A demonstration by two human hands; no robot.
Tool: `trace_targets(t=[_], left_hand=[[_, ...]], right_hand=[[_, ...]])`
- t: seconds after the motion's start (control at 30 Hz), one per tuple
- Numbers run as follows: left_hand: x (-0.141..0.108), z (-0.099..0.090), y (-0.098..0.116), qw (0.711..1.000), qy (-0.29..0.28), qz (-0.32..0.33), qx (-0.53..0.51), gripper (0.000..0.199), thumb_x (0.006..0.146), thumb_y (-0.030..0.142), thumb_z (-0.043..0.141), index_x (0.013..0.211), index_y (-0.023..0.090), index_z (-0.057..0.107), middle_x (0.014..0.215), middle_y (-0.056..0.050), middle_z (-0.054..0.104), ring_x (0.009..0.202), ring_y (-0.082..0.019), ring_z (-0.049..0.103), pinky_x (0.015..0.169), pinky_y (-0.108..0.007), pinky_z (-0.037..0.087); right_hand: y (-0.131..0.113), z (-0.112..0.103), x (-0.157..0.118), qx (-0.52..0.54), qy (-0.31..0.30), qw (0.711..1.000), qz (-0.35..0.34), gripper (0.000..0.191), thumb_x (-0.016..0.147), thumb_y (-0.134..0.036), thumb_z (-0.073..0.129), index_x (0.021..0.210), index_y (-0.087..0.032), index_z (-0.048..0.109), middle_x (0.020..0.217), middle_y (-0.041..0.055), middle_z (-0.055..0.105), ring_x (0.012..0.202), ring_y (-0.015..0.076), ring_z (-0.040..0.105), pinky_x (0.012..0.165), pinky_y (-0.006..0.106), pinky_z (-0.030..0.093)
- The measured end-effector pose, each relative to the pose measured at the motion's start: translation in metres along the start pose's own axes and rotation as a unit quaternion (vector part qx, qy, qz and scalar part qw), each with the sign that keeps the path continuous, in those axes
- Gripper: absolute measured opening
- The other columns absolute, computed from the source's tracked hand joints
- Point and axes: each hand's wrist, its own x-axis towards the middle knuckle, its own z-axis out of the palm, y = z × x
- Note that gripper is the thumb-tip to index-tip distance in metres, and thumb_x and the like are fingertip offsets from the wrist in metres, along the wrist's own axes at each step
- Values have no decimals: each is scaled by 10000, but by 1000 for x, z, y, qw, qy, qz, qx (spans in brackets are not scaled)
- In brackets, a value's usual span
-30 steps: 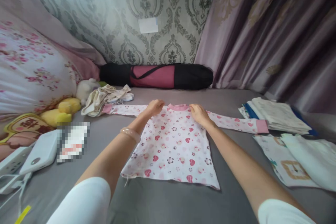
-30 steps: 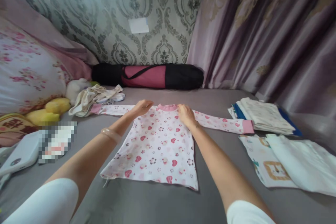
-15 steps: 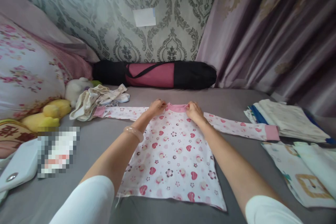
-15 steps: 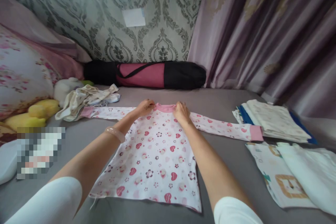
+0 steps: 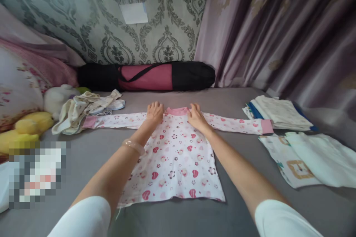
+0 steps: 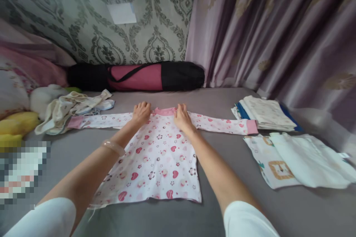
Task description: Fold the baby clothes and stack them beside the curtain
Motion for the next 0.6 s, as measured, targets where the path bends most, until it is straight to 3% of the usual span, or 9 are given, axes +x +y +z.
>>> trace_targets(t=[0.1, 0.2, 0.33, 0.47, 0.6], left_hand=[[-24, -1, 2, 1000, 5, 26, -16, 385, 988, 342, 305, 1213, 144, 547, 1240, -179, 580, 1197, -304, 509, 1044, -437, 320], [-43, 14, -3, 999, -32, 6, -34, 539, 993, 442, 224, 1381, 133, 434, 1444, -181, 468, 1372, -309, 378, 1131, -470, 240], [-44, 24, -10, 996, -74, -16, -41, 636, 990, 469, 171, 1486, 92, 301, 1578, -184, 271, 1472, -311, 206, 1178, -496, 156], [-46, 5, -12, 992, -119, 10, -35, 658, 985, 474, 185, 1495, 69, 284, 1590, -198, 224, 1484, -311, 166, 1178, -499, 152], [-78, -3, -6, 991, -115, 56, -35, 691, 983, 511, 184, 1507, 68, 266, 1598, -186, 206, 1491, -302, 137, 1188, -482, 131]], right_hand=[[8, -8, -28, -47, 1, 999, -26, 554, 996, -345, 273, 1479, -80, 332, 1579, 192, 235, 1423, 288, 295, 1148, 435, 221], [15, -2, -49, -92, -47, 995, -3, 646, 1004, -424, 209, 1501, -18, 287, 1592, 197, 200, 1479, 296, 139, 1182, 479, 99], [19, -1, -51, -101, -90, 991, 11, 699, 1007, -458, 178, 1509, 22, 255, 1599, 185, 169, 1487, 277, 107, 1193, 445, 104], [15, -17, -58, -86, -99, 991, -7, 666, 1008, -439, 173, 1521, -24, 262, 1606, 150, 169, 1490, 263, 106, 1201, 453, 78], [4, -19, -93, -81, -69, 992, -67, 694, 1001, -473, 168, 1532, -31, 234, 1615, 136, 127, 1495, 256, 68, 1208, 452, 62]])
